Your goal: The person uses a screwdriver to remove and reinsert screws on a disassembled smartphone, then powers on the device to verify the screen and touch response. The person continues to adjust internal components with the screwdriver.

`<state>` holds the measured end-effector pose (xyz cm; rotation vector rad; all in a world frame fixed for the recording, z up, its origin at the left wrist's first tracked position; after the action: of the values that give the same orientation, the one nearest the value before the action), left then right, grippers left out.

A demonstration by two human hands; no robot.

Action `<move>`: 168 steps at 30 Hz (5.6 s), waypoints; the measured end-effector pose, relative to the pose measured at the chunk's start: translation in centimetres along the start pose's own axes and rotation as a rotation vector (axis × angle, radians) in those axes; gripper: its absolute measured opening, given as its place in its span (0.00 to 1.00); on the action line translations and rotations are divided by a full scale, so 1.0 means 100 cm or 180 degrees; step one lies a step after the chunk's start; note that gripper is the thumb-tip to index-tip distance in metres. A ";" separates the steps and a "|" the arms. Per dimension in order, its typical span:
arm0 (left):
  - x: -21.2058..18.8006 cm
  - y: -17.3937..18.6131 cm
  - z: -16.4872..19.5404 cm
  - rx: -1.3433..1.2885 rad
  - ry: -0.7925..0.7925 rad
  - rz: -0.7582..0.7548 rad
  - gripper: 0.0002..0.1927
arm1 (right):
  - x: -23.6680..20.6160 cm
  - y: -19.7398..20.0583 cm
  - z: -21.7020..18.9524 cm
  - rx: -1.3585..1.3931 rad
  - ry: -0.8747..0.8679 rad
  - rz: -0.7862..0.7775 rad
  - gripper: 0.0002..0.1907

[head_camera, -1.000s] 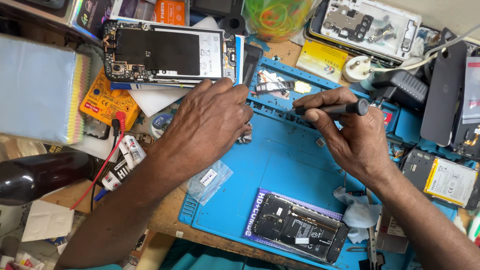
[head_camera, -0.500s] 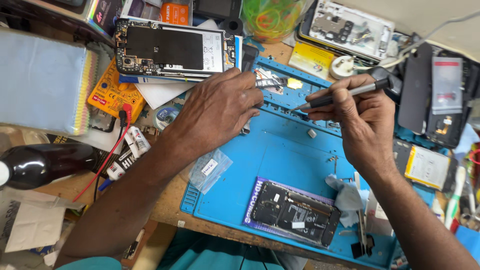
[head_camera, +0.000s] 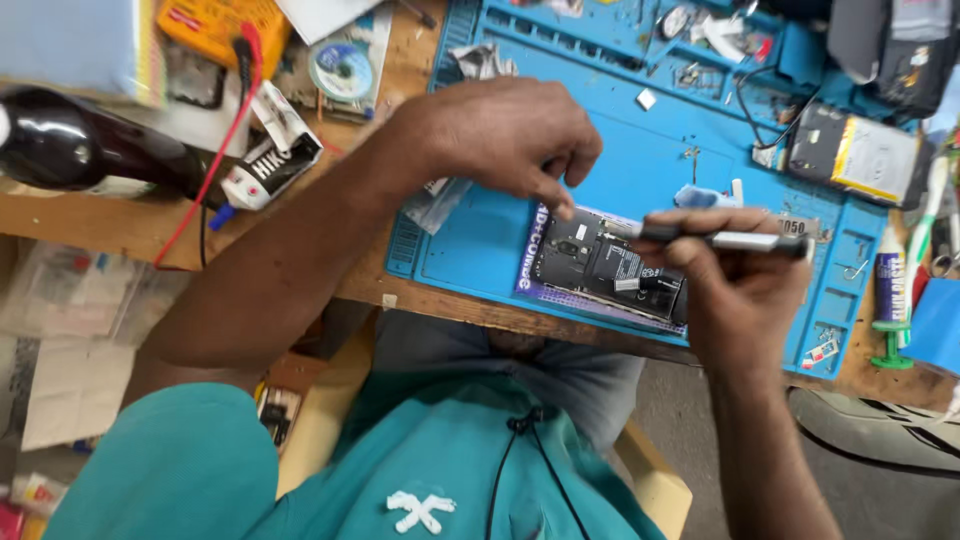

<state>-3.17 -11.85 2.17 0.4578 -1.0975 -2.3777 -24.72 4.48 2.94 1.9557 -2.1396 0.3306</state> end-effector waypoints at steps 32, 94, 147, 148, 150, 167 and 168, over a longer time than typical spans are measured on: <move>0.012 -0.011 0.002 0.0235 0.0209 -0.0380 0.18 | -0.015 -0.017 0.015 -0.0604 -0.0228 0.0080 0.10; 0.013 -0.010 -0.002 0.0003 -0.0102 -0.0448 0.22 | -0.025 -0.025 -0.006 -0.1581 0.1239 -0.0433 0.53; 0.012 -0.009 0.001 0.0240 0.0063 -0.0354 0.22 | 0.019 -0.060 -0.031 -0.2148 0.1614 -0.1386 0.29; 0.012 -0.010 0.001 0.0110 -0.0033 -0.0386 0.22 | 0.019 -0.058 -0.030 -0.2180 0.1496 -0.1271 0.29; 0.011 -0.013 0.000 -0.0051 -0.0073 -0.0477 0.22 | 0.016 -0.057 -0.030 -0.2252 0.1396 -0.1239 0.30; 0.018 -0.011 -0.016 -0.0181 0.0111 -0.0595 0.09 | 0.026 -0.037 -0.036 -0.1400 0.1429 -0.0815 0.37; 0.019 -0.009 -0.017 -0.0274 -0.0116 -0.0448 0.09 | 0.034 -0.029 -0.036 -0.1497 0.1404 -0.0708 0.38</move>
<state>-4.17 -13.40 0.26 0.4772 -1.0037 -2.5539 -22.11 2.17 7.51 1.6402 -1.5375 0.1747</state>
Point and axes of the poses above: each hand's wrist, its own x-axis towards the middle knuckle, its own y-axis out of the back of the hand, z = x × y, the point moved 2 cm from there along x, towards the middle knuckle, and after that the axes turned 12 degrees about y, right-handed, at the moved point
